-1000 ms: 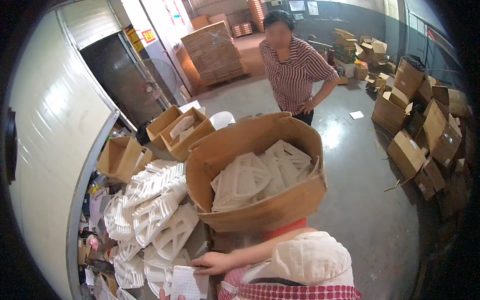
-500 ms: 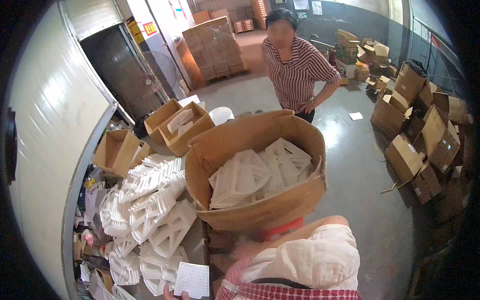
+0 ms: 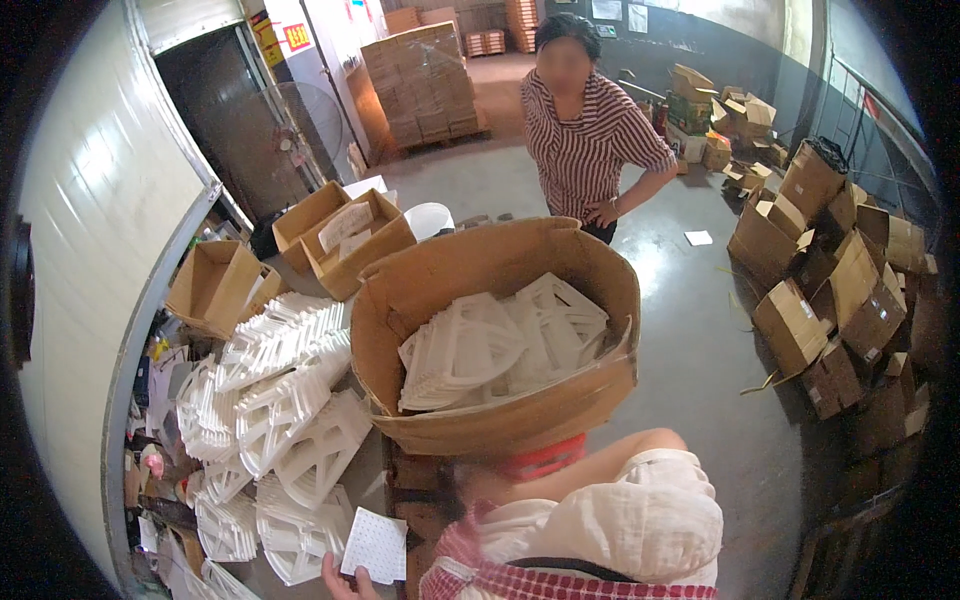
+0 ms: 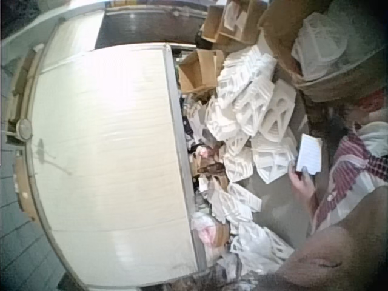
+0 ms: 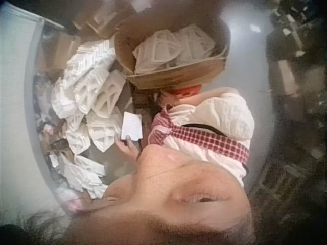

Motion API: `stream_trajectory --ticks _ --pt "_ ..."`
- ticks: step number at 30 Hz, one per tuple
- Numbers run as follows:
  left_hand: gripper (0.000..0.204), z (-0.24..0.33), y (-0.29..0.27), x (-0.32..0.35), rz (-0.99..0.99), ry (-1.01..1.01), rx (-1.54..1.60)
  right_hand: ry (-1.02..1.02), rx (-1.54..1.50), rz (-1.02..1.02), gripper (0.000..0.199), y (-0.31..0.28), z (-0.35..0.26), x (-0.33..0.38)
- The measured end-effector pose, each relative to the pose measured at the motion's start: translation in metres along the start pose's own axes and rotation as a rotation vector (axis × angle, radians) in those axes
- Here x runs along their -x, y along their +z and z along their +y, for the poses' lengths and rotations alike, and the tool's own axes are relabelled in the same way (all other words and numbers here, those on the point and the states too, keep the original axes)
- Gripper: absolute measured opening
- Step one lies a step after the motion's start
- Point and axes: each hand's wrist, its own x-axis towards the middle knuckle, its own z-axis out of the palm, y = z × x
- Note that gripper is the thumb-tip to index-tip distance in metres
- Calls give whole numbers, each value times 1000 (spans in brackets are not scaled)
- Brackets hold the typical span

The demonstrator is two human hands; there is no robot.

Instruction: The person picks up white plastic shelf components from a table, organizes them into stacks, and places the stacks into a large cardboard box on the floor.

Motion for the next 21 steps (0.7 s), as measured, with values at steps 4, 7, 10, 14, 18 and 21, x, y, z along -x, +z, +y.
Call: stream_trajectory --ticks 4,7,10,14,18,21 --pt "56 44 19 -2 -13 -124 24 107 -14 -224 19 14 2 -42" --pt "52 53 18 0 58 -11 9 192 19 -400 21 18 -4 -74" --pt "61 24 -1 -3 72 30 56 274 68 -549 23 8 -14 -107" --pt "50 52 -13 11 206 -46 79 258 -246 -436 20 -49 -17 -158" --pt "49 42 -24 20 332 -38 117 35 -769 -18 28 -108 -26 -179" --pt "45 32 -13 25 429 -6 109 197 -1258 -313 44 -128 -39 -192"
